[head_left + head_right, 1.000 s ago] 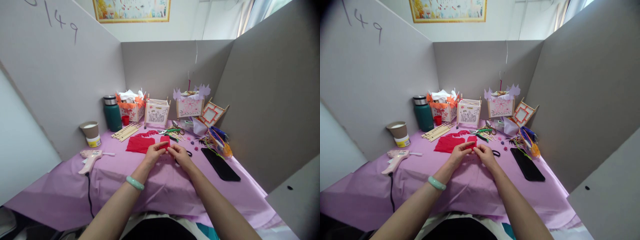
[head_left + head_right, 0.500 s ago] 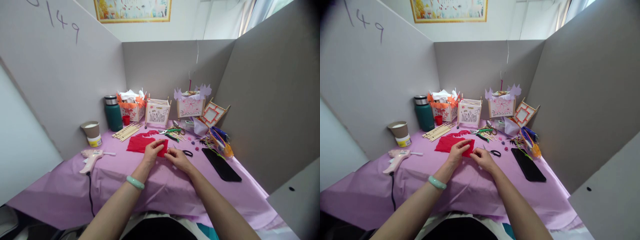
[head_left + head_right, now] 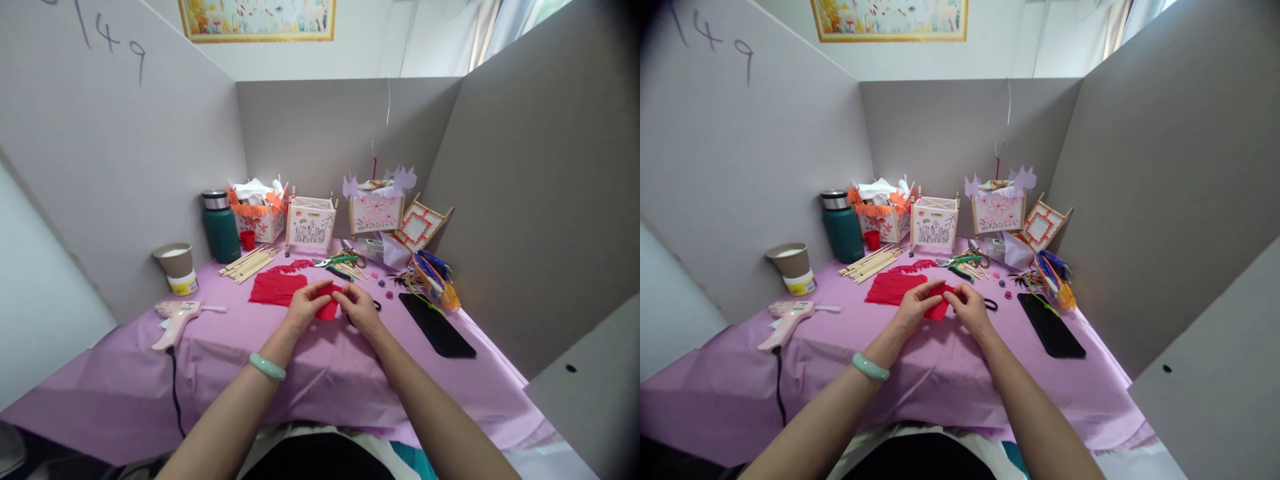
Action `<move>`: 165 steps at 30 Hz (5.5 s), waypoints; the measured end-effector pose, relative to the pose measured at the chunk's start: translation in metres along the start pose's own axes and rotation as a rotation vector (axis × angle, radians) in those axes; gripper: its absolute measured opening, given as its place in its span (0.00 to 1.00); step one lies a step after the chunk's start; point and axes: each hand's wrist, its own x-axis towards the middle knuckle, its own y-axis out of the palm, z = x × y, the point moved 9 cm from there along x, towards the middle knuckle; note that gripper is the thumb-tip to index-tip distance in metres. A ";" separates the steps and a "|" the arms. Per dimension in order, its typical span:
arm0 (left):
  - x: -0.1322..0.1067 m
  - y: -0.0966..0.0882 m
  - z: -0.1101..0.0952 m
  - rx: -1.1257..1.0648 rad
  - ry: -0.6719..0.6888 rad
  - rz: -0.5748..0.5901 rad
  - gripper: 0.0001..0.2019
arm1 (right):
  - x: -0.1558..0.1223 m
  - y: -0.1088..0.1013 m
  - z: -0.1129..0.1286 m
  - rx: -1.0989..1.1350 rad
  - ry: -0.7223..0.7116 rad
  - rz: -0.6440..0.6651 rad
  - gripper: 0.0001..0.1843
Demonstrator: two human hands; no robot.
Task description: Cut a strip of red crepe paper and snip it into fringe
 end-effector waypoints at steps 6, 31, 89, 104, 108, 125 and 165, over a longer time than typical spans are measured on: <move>0.000 0.000 0.003 0.028 -0.030 -0.016 0.29 | 0.001 -0.001 -0.003 -0.022 -0.002 0.006 0.18; -0.003 0.002 0.007 0.094 -0.098 -0.017 0.19 | 0.000 0.000 -0.005 0.069 0.022 0.013 0.18; 0.002 -0.013 0.006 0.124 -0.017 -0.110 0.15 | 0.002 -0.011 -0.004 0.100 0.010 -0.064 0.10; 0.005 -0.012 -0.007 0.153 0.148 -0.091 0.13 | 0.002 -0.015 -0.004 0.091 0.053 -0.102 0.11; 0.005 -0.006 -0.002 0.251 0.130 -0.030 0.10 | 0.003 -0.014 -0.007 0.075 0.033 -0.088 0.10; 0.001 -0.005 -0.010 0.624 0.278 -0.081 0.07 | 0.002 -0.010 -0.004 -0.025 -0.034 -0.055 0.09; -0.004 0.001 -0.020 0.777 0.349 -0.091 0.03 | 0.003 -0.008 -0.007 -0.092 -0.021 -0.040 0.09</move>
